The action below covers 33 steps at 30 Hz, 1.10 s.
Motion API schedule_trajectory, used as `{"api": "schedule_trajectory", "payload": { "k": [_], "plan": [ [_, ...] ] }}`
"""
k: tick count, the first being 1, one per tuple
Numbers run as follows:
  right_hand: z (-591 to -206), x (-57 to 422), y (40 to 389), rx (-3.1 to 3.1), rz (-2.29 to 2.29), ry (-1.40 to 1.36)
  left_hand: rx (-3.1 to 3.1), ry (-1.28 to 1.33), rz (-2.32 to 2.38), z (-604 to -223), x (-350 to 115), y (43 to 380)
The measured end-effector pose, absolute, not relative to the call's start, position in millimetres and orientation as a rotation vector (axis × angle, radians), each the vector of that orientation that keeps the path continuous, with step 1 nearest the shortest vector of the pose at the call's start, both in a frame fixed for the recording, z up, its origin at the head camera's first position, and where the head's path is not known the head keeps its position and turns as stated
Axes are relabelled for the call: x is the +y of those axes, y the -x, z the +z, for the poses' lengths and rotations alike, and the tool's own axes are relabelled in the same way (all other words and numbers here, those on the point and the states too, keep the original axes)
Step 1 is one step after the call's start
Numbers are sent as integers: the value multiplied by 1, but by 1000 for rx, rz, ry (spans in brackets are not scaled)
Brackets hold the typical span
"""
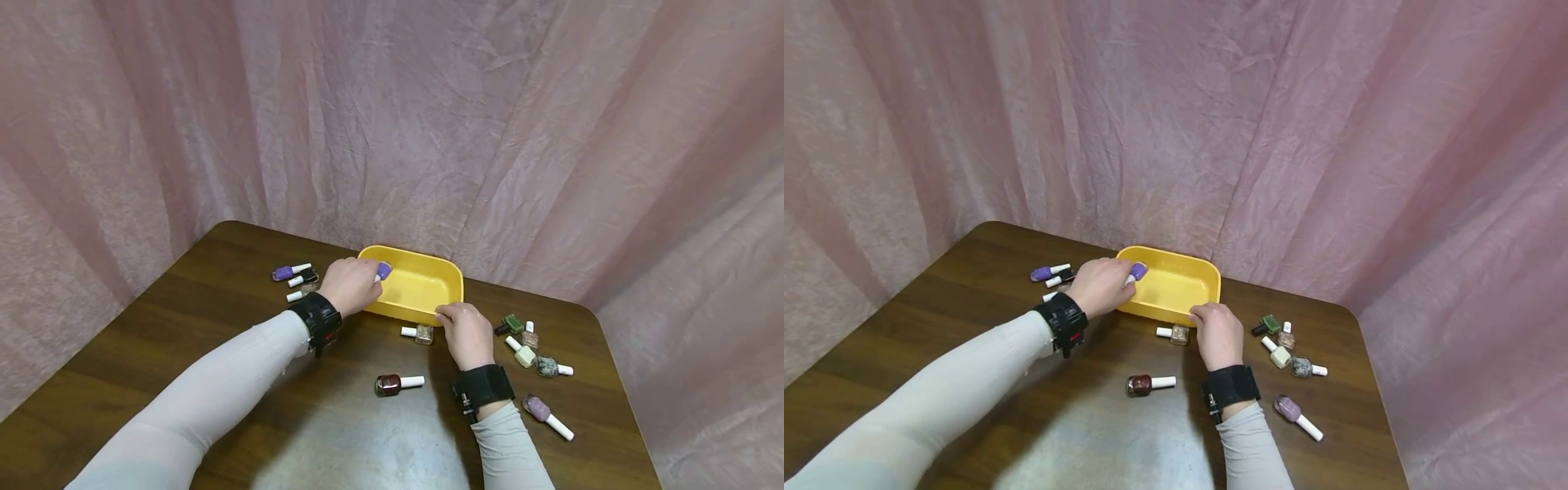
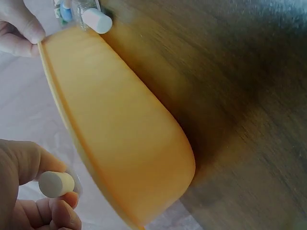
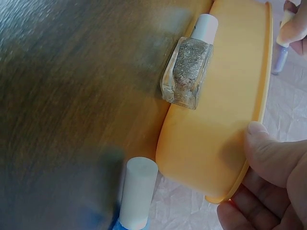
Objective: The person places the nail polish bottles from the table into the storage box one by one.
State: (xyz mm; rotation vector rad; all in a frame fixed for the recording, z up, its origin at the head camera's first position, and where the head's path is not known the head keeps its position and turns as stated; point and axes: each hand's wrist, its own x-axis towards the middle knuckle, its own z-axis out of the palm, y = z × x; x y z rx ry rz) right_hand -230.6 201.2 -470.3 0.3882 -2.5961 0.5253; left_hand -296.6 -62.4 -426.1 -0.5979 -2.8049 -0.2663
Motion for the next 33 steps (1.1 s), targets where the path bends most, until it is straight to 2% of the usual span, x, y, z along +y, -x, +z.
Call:
{"api": "schedule_trajectory", "payload": {
  "k": [12, 33],
  "plan": [
    [-473, 200, 227, -2591, 539, -371, -2886, 611, -160, -444, -48, 317],
    [-469, 202, 214, -2577, 524, -387, -3108, 589, -63, -440, -27, 323]
  ]
}}
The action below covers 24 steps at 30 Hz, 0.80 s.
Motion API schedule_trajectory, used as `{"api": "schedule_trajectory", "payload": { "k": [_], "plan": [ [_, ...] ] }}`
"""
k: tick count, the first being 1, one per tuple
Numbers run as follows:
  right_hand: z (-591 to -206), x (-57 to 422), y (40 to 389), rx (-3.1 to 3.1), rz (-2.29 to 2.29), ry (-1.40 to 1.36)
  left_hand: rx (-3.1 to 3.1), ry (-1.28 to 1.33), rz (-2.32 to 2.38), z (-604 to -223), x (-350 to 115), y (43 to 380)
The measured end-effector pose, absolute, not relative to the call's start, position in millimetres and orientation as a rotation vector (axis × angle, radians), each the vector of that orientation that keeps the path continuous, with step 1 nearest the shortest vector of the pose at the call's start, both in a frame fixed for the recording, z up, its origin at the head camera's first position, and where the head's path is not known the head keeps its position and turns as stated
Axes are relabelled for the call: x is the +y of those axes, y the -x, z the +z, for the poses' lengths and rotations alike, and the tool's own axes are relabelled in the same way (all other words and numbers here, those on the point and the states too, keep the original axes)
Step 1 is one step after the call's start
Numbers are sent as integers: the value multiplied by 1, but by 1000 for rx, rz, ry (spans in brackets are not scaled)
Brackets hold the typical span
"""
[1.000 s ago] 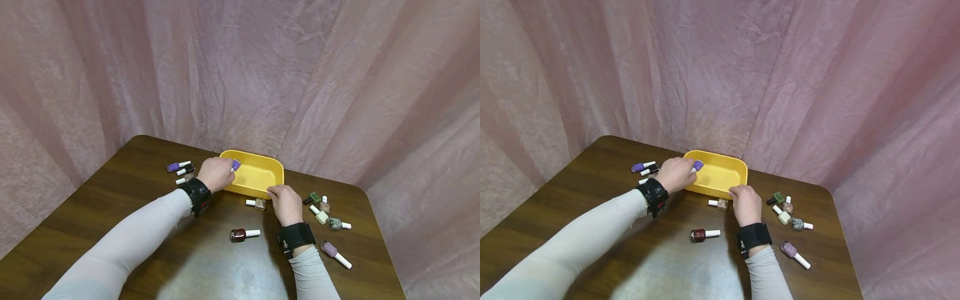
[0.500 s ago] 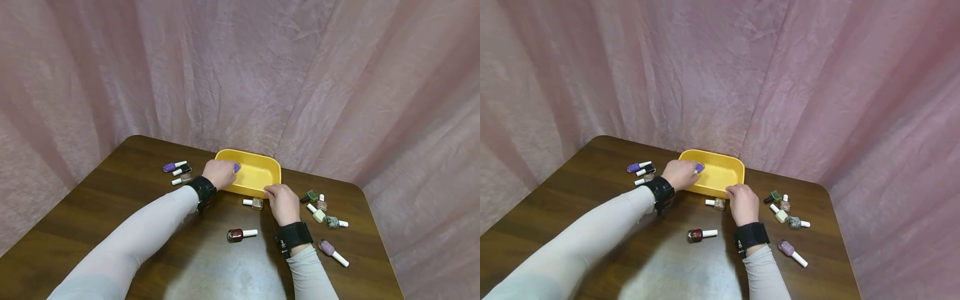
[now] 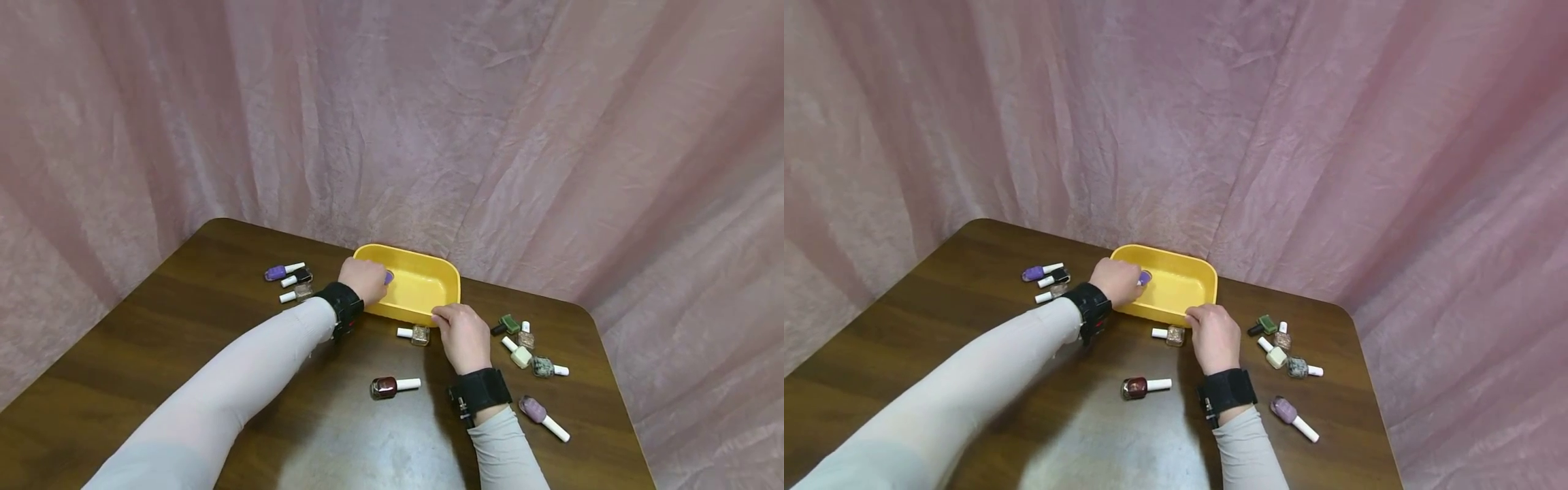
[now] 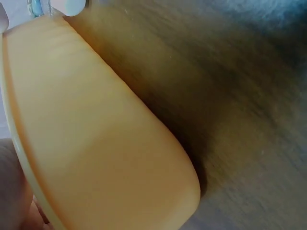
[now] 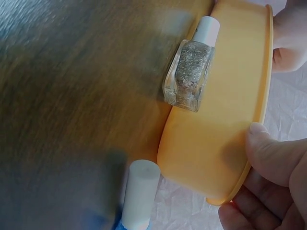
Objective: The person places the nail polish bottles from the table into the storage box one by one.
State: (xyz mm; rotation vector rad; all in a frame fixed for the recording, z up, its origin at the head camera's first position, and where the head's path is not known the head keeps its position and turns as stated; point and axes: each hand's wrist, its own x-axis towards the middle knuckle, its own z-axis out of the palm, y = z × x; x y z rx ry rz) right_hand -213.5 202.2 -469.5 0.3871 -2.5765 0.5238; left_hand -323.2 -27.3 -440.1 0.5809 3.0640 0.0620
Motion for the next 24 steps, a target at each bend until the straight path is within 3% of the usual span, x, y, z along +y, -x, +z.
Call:
{"api": "schedule_trajectory", "payload": {
  "k": [24],
  "plan": [
    [-470, 204, 210, -2562, 518, -380, 2934, -513, -141, -432, -14, 324]
  ]
}}
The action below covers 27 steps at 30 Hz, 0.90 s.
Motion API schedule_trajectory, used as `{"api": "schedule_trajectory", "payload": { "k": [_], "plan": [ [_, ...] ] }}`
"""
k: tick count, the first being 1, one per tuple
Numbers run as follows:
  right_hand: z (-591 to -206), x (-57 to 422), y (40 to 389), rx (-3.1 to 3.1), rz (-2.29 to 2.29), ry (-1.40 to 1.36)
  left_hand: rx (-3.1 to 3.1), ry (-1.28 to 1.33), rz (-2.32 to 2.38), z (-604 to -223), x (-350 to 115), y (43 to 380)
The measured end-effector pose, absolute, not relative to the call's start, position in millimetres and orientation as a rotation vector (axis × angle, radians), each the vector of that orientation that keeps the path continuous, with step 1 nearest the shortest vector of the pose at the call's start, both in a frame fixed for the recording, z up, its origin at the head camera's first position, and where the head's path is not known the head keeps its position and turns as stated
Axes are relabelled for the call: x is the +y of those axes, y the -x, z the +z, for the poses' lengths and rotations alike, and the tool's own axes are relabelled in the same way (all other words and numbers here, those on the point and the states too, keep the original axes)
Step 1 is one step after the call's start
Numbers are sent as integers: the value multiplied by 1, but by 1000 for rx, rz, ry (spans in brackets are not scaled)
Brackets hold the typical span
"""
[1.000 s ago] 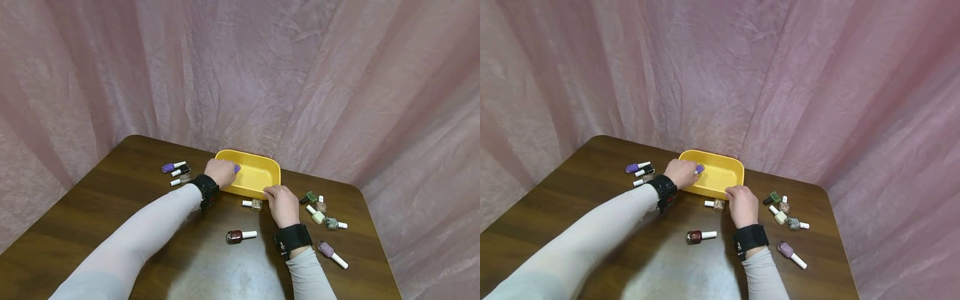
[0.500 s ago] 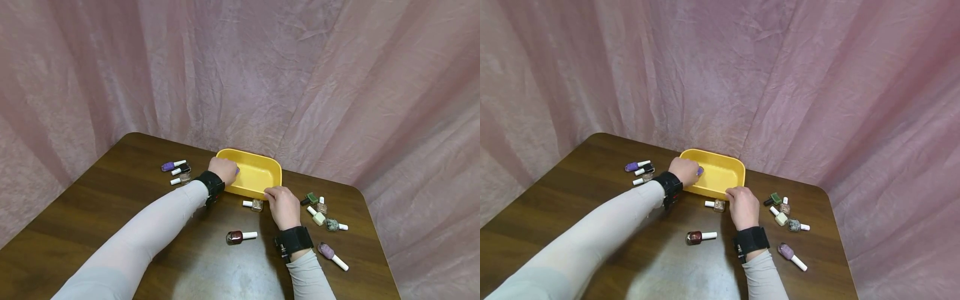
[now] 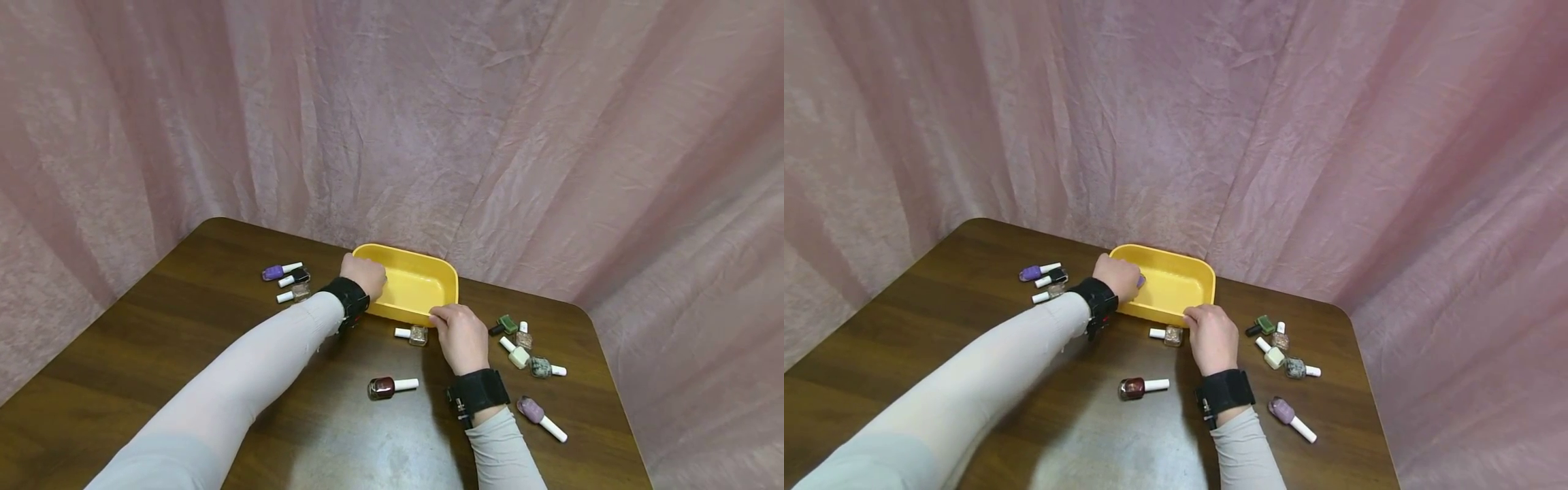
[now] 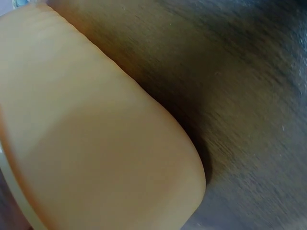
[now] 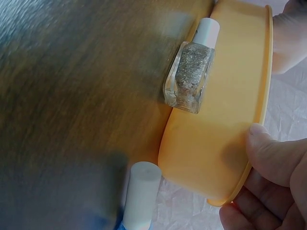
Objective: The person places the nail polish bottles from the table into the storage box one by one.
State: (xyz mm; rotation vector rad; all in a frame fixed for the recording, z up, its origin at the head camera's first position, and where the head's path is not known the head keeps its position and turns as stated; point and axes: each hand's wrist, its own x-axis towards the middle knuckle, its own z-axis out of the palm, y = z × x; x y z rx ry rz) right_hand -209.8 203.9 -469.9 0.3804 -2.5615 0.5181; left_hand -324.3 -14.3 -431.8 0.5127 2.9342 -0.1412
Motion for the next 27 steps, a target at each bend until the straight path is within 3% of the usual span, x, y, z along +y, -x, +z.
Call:
{"api": "schedule_trajectory", "payload": {
  "k": [13, 22, 27],
  "plan": [
    [-469, 203, 212, -2571, 525, -387, 2913, -440, -112, -435, -15, 333],
    [-469, 204, 215, -2572, 521, -385, 2899, -442, -112, -464, -17, 364],
    [-471, 204, 216, -2571, 525, -390, 2896, -436, -123, -463, -17, 364]
  ]
}}
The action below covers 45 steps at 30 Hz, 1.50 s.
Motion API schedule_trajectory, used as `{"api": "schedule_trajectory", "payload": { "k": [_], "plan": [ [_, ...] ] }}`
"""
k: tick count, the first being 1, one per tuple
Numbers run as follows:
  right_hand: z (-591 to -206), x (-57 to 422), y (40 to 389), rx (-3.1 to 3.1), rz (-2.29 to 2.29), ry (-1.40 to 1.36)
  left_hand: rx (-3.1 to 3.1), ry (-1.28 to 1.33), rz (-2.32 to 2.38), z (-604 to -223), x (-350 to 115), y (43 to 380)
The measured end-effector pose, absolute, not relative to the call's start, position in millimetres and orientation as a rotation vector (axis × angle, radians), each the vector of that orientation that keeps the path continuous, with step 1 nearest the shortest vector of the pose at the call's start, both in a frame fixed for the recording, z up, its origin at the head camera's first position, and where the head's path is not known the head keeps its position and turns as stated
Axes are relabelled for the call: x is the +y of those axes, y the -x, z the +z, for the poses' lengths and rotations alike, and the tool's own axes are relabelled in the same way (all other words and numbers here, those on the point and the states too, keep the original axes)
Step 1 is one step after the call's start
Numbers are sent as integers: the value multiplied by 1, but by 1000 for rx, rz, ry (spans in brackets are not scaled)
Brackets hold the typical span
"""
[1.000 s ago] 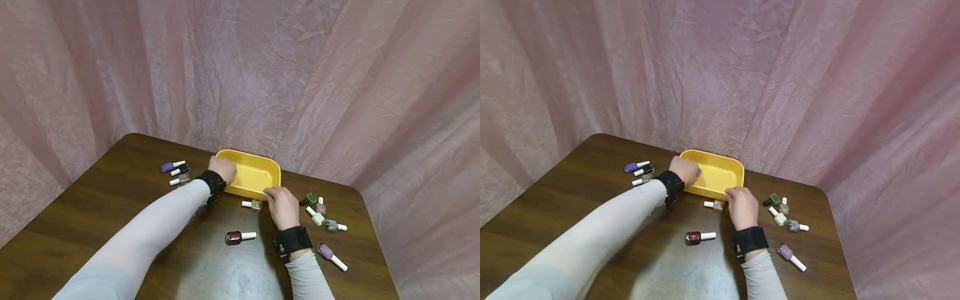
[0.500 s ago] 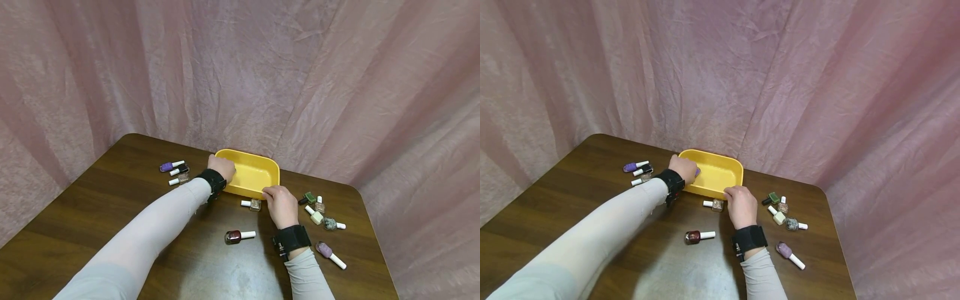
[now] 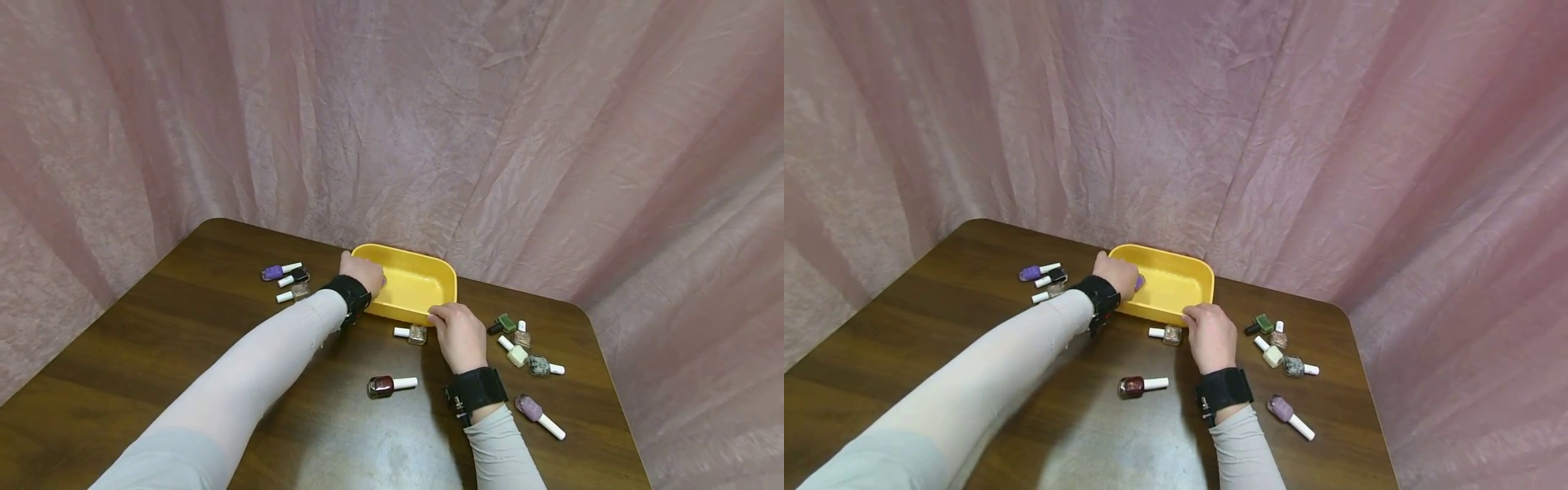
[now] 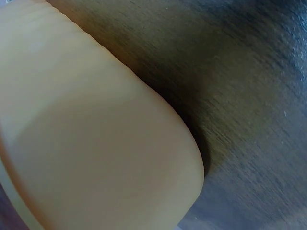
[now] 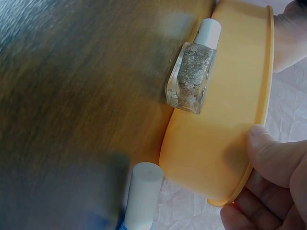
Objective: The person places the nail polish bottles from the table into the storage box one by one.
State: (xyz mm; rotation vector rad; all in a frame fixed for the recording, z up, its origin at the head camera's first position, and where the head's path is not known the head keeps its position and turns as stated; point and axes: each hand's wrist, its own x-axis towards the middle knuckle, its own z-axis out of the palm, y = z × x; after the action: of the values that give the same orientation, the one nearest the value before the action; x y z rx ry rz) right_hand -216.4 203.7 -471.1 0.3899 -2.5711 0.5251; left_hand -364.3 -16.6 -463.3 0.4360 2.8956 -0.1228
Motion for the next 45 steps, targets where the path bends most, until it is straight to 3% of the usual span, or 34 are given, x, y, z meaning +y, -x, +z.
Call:
{"api": "schedule_trajectory", "payload": {
  "k": [9, 22, 45],
  "plan": [
    [-472, 203, 220, -2587, 517, -381, 2898, -420, -144, -435, -15, 341],
    [-473, 201, 222, -2576, 522, -394, 3046, -497, -72, -440, -25, 335],
    [-474, 201, 221, -2564, 538, -393, 3281, -617, 76, -431, -41, 292]
  ]
}}
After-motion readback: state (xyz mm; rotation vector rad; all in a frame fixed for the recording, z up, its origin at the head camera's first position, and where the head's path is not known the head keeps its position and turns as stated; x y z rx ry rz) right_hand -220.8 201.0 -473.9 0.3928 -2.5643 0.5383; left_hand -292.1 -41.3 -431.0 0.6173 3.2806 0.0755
